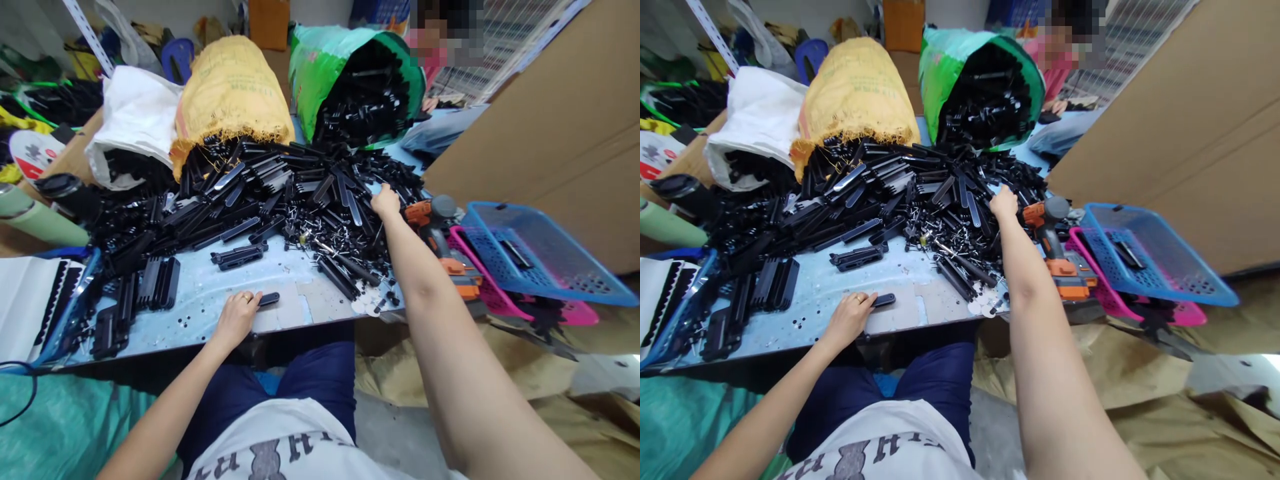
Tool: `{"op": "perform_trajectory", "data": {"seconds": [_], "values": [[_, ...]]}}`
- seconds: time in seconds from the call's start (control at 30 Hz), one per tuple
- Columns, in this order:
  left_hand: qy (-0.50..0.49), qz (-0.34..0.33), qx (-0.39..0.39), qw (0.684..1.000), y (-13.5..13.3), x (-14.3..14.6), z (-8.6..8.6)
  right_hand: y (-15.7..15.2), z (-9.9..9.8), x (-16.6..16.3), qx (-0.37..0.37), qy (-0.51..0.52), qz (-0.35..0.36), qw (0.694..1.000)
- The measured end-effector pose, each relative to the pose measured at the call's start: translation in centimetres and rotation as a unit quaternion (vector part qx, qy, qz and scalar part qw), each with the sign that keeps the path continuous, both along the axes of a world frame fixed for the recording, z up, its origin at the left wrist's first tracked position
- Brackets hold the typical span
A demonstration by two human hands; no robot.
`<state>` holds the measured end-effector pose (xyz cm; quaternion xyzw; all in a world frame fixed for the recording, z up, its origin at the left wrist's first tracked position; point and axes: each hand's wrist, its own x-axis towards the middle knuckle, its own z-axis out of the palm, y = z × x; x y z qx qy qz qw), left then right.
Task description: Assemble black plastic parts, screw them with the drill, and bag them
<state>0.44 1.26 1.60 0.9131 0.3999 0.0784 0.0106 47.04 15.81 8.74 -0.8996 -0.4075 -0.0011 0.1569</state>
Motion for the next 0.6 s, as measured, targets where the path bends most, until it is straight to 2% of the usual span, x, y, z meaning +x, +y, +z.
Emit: {"op": "perform_trajectory", "data": {"seconds": [0.1,0.17,0.23,0.3,0.37,0.43,0.47,0.53,0.57,0.6], "values": [[-0.025,-0.009,0.002,1.0,0.1,-0.1,-0.3,1.4,0.3,0.8,-0.008,0.031,0.013,0.999],[-0.039,-0.016,-0.006,0.999,0.2,-0.5,-0.2,1.7,0.6,0.6,0.018,0.026,-0.017,0.999],[-0.046,-0.015,-0.018,0.999,0.2,-0.9,0.0,1.0,1.1,-0.4,0.066,0.001,-0.047,0.997],[-0.047,-0.008,-0.034,0.998,0.2,-1.3,0.2,-0.9,1.6,-2.5,0.114,-0.031,-0.003,0.993],[-0.046,-0.002,-0.056,0.997,0.2,-1.4,0.4,-4.1,1.7,-5.7,0.122,-0.044,0.136,0.982],[-0.048,-0.002,-0.085,0.995,0.3,-1.2,0.6,-8.3,1.1,-9.7,0.054,-0.025,0.317,0.946],[-0.049,-0.005,-0.102,0.994,0.4,-0.9,0.7,-10.6,0.6,-11.8,0.0,-0.011,0.415,0.91],[-0.049,-0.013,-0.133,0.99,0.5,-0.2,0.9,-14.7,-1.1,-15.6,-0.093,-0.002,0.578,0.811],[-0.046,-0.018,-0.146,0.988,0.6,0.2,1.1,-16.3,-2.0,-17.2,-0.115,-0.004,0.627,0.77],[-0.042,-0.022,-0.155,0.987,0.6,0.6,1.3,-17.5,-3.0,-18.4,-0.128,-0.011,0.654,0.746]]}}
